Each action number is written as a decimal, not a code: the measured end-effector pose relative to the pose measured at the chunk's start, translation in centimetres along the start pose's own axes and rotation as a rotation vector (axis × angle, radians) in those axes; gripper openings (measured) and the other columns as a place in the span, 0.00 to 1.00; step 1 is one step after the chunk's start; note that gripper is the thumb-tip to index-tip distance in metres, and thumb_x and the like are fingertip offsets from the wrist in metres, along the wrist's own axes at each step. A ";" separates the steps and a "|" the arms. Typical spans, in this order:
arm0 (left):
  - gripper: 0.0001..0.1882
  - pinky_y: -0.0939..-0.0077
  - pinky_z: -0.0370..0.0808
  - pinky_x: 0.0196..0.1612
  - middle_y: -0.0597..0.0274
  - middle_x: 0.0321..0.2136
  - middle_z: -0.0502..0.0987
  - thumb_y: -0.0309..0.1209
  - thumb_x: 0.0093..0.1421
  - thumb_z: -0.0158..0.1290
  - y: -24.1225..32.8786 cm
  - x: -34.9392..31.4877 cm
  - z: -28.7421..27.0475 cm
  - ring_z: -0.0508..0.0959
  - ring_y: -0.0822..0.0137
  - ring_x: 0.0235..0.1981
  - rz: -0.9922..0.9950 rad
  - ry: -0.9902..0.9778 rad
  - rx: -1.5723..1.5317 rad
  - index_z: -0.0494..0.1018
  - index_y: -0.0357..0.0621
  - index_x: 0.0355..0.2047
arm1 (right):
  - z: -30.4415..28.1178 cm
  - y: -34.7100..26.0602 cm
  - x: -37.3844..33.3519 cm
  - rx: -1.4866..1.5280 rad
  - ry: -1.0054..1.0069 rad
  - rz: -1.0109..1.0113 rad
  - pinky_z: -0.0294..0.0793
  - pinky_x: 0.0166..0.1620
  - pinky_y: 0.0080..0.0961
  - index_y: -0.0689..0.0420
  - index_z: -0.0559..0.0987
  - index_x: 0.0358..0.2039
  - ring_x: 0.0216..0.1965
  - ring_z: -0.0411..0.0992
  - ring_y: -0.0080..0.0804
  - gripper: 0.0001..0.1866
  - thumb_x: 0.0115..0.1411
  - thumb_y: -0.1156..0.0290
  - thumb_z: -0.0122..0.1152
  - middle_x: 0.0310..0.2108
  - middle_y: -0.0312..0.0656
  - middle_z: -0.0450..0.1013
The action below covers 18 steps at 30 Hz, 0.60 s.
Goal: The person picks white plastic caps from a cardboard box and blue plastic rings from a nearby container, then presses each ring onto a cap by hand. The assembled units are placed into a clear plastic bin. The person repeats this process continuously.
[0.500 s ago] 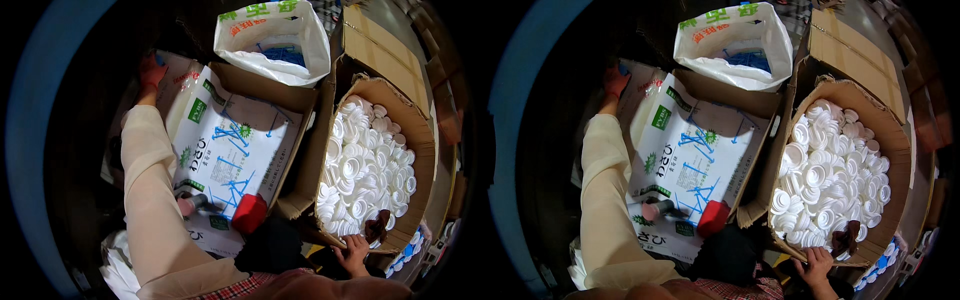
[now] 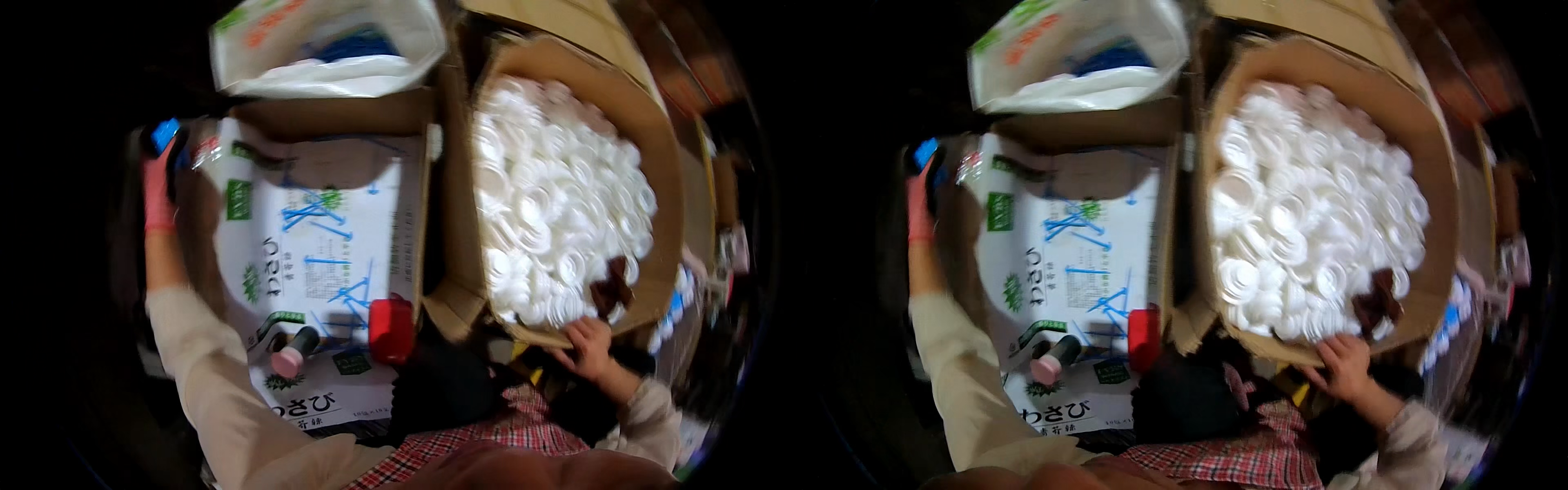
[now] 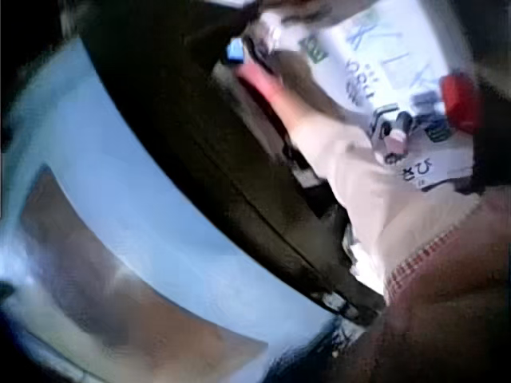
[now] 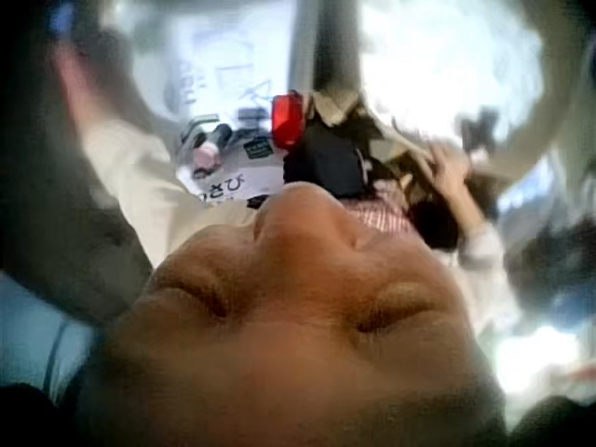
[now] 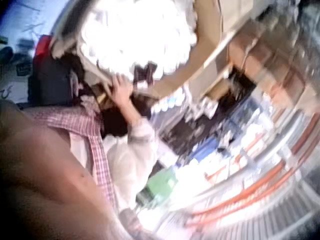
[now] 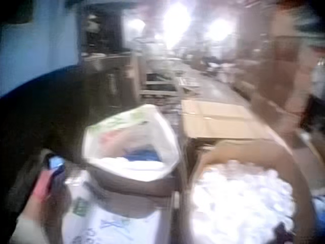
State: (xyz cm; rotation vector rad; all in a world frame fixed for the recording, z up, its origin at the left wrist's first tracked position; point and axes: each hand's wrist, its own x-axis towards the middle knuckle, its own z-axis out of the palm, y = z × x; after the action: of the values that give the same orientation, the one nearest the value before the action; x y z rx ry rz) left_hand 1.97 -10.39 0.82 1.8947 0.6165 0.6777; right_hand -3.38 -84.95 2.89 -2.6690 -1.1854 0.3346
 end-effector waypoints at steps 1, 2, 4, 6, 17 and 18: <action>0.31 0.72 0.70 0.55 0.56 0.54 0.72 0.33 0.57 0.60 3.0 -4.1 1.5 0.73 0.65 0.52 0.020 -0.081 -0.059 0.65 0.36 0.59 | -0.7 -0.2 1.0 -0.008 -0.004 -0.011 0.66 0.28 0.36 0.57 0.77 0.30 0.25 0.68 0.43 0.20 0.42 0.56 0.71 0.25 0.41 0.70; 0.34 0.68 0.66 0.59 0.54 0.57 0.68 0.37 0.58 0.58 4.6 -7.3 5.1 0.70 0.61 0.56 0.059 -0.281 -0.305 0.61 0.37 0.62 | -0.3 -0.2 0.2 -0.026 -0.004 0.008 0.66 0.27 0.34 0.56 0.77 0.30 0.25 0.69 0.40 0.20 0.43 0.55 0.71 0.24 0.40 0.70; 0.44 0.55 0.58 0.65 0.48 0.63 0.60 0.47 0.57 0.56 5.6 -14.5 9.0 0.63 0.50 0.63 -0.108 -0.546 -0.819 0.52 0.39 0.67 | -0.4 0.3 0.6 0.017 0.059 -0.031 0.67 0.27 0.35 0.55 0.77 0.29 0.25 0.69 0.40 0.20 0.46 0.53 0.71 0.24 0.39 0.69; 0.47 0.46 0.56 0.66 0.46 0.64 0.58 0.55 0.55 0.56 8.9 -19.3 15.1 0.59 0.46 0.65 -0.270 -0.869 -1.251 0.52 0.42 0.67 | -2.1 0.7 0.5 0.189 -0.004 0.005 0.71 0.32 0.35 0.56 0.78 0.37 0.31 0.72 0.43 0.23 0.51 0.50 0.68 0.28 0.41 0.71; 0.51 0.40 0.72 0.50 0.36 0.58 0.62 0.60 0.53 0.56 28.5 -31.5 30.0 0.68 0.39 0.56 -0.694 -1.511 -1.634 0.50 0.44 0.67 | 1.6 16.4 -3.5 0.205 0.094 0.583 0.73 0.47 0.44 0.50 0.71 0.49 0.45 0.72 0.58 0.23 0.50 0.71 0.62 0.48 0.53 0.69; 0.49 0.44 0.74 0.49 0.38 0.57 0.64 0.59 0.53 0.57 29.5 -32.4 30.4 0.69 0.41 0.54 -0.702 -1.518 -1.565 0.52 0.44 0.66 | 1.9 16.8 -3.7 0.239 0.134 0.589 0.73 0.45 0.44 0.53 0.74 0.44 0.44 0.73 0.56 0.18 0.51 0.73 0.60 0.43 0.54 0.72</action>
State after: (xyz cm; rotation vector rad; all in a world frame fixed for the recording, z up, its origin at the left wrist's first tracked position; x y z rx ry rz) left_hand 3.34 -62.70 11.16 0.2306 -0.3079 -0.6907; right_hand 5.51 -98.60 -3.08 -2.7124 -0.2779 0.3477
